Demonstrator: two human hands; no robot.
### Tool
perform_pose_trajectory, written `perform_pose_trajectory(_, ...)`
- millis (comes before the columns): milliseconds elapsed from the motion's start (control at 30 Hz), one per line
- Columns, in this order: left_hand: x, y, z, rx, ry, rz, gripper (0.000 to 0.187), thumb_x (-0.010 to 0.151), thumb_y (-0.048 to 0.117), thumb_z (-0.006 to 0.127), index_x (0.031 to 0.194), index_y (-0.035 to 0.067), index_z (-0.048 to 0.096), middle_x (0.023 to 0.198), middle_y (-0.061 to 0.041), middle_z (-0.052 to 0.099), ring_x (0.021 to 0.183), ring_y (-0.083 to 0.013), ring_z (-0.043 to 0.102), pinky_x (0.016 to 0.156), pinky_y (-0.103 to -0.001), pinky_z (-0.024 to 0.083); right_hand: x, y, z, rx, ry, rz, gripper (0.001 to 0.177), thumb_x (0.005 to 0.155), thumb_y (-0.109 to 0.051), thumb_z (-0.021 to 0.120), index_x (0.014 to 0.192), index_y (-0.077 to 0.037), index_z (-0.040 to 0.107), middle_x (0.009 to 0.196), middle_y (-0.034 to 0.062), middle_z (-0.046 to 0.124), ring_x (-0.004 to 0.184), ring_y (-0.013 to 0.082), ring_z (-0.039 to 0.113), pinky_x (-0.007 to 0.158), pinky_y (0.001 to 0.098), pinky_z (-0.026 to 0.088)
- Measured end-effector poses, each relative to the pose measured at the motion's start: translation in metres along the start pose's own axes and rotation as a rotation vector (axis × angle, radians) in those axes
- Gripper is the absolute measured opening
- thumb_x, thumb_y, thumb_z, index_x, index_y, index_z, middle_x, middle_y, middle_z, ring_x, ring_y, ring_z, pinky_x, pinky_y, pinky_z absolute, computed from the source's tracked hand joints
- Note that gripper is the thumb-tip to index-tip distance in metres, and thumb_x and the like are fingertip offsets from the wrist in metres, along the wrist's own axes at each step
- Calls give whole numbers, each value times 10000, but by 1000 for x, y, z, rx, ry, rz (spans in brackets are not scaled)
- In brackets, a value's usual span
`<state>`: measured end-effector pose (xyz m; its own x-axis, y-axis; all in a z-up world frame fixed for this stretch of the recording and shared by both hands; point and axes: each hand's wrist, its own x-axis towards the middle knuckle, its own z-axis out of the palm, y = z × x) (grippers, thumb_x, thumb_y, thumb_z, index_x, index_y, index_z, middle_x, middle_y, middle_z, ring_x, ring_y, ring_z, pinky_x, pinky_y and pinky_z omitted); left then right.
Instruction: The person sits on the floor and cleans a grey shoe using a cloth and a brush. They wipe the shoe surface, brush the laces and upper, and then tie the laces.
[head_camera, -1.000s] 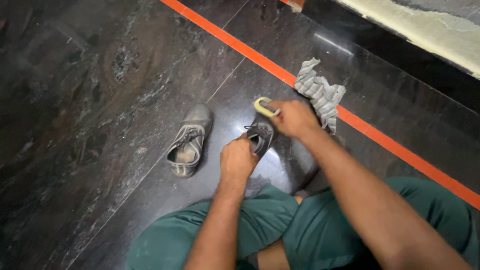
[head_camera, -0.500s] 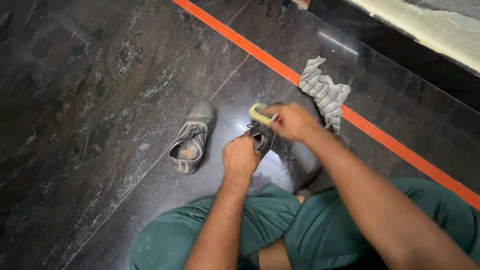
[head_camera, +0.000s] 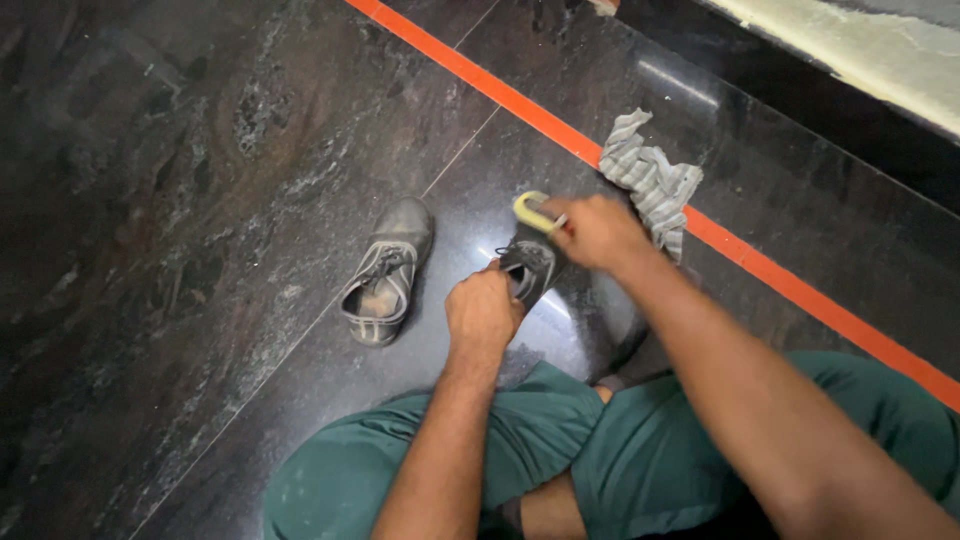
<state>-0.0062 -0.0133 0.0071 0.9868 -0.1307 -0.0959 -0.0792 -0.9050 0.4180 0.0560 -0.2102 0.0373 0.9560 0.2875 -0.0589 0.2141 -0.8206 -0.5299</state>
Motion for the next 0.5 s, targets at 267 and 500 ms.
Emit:
perform_pose_trajectory(267,2,3,-1,31,-20,-23,412,733,165,764,1100,1,680,881,-206,753,832,-374,747,768,-473,596,-1,-3,4,-9,-73,-73,407,836,-204,745,1241,-186,707,925,169,749,860,379,725,797,478,572)
perform_pose_trajectory(500,2,3,-2,46,-30,-32,409,715,160,767,1083,5,678,869,-215,749,817,-382,744,759,-477,595,1,-4,3,-80,-4,36,440,845,-174,719,1282,-223,706,905,176,751,857,383,723,819,478,571)
